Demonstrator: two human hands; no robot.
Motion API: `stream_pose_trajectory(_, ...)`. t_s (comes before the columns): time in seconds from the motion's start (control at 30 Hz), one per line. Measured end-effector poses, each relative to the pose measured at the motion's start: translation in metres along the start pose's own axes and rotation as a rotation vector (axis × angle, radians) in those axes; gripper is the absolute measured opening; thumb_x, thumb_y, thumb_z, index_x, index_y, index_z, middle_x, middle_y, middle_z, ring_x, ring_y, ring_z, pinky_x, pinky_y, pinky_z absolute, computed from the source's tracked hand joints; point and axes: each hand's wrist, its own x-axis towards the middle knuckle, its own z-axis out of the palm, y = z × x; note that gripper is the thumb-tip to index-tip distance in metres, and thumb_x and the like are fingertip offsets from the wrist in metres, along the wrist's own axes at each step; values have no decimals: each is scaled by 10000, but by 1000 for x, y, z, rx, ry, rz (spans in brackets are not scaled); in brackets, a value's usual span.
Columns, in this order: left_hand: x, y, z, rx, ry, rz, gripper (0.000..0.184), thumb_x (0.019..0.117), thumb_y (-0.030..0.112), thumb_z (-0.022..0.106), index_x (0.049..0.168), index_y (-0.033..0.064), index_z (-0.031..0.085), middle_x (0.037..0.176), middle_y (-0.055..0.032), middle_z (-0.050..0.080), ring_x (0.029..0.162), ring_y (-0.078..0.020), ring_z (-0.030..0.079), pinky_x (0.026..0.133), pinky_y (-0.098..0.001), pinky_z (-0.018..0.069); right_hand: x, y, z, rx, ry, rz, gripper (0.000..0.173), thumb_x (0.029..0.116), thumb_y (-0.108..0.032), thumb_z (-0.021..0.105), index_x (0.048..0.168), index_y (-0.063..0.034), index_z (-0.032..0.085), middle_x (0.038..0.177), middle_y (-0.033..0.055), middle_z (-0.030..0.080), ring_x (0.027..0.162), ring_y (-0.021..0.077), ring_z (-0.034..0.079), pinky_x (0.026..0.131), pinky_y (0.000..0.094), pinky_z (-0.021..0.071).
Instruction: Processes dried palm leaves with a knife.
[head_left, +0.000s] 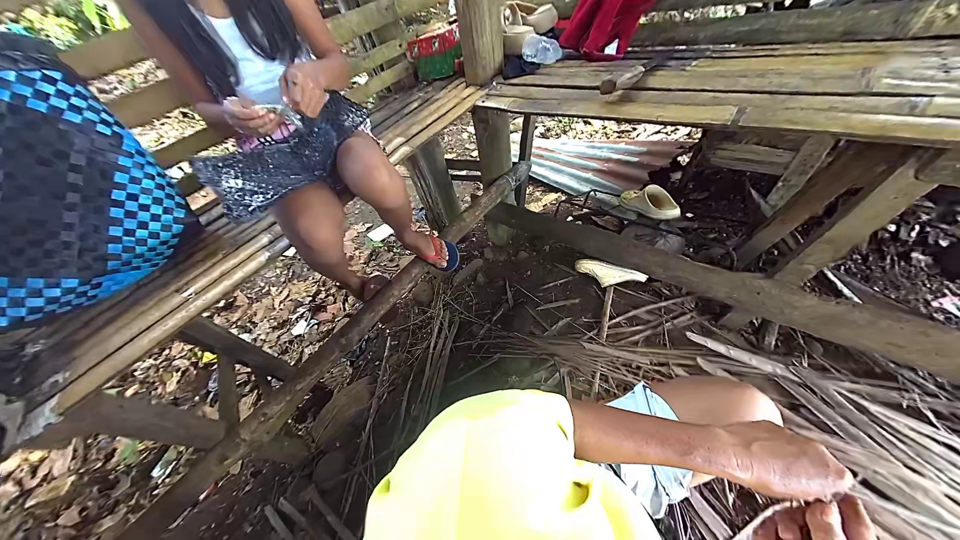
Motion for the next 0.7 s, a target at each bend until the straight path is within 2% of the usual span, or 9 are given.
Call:
stream_pose_trajectory(0.1,-9,0,-1,-19,17,-55,260,1067,129,505,1122,-18,712,1050,-172,729,1012,-305,707,887,-492,557,-5,-5,12,-51,86,-14,414,1070,-136,415,1449,18,353,706,-86,574,498,28,564,467,214,537)
stream_pose_trajectory(0.13,-16,-1,-4,-34,41,-101,255,1055,174,528,1059,13,726,981,-126,732,940,-247,709,834,-452,565,-6,-9,18,-85,129,14,398,1061,-153,451,1419,11,391,711,-82,571,504,28,556,473,221,534)
stream_pose_trajectory(0.2,-22,-5,-1,-138,140,-165,220,1002,195,615,878,37,705,750,-70,680,668,-164,659,606,-370,554,-3,-14,25,-137,199,80,310,1064,-172,471,1327,-9,461,706,-57,568,517,45,555,491,242,538)
stream_pose_trajectory(0.23,-22,-7,5,-93,106,-129,155,998,136,622,914,26,692,765,-94,667,653,-197,648,590,-392,554,0,-12,25,-157,223,119,271,1070,-162,455,1296,-12,464,713,-30,565,532,63,563,516,262,546)
stream_pose_trajectory(0.3,-13,-17,23,161,20,33,109,962,20,640,1048,2,706,966,-177,712,849,-334,714,753,-522,600,1,-3,20,-202,259,178,299,1089,-185,462,1321,2,491,763,65,594,563,136,574,553,342,548)
stream_pose_trajectory(0.43,10,-23,14,186,-44,-5,299,1066,111,479,1174,-60,699,1108,-261,711,1063,-419,692,938,-606,531,-5,5,8,-211,125,178,454,1104,-289,441,1527,-134,385,759,89,575,536,151,520,515,337,500)
stream_pose_trajectory(0.53,20,-44,9,225,29,88,307,1052,125,492,1144,-49,727,1086,-240,730,1053,-392,706,941,-595,529,-4,7,7,-133,67,159,563,1106,-260,429,1637,-207,250,710,68,559,506,133,502,491,310,482)
stream_pose_trajectory(0.63,7,-33,11,313,82,201,225,1032,73,556,1111,-50,728,1002,-218,724,939,-373,724,836,-552,582,1,13,2,-223,142,91,535,1106,-254,458,1613,-148,323,737,90,580,524,153,509,498,325,487)
stream_pose_trajectory(0.7,0,-28,17,339,99,197,195,1014,50,583,1090,-48,734,956,-211,717,880,-363,724,780,-536,594,3,19,-1,-342,209,86,504,1104,-266,474,1580,-115,400,789,138,618,570,211,545,553,397,513)
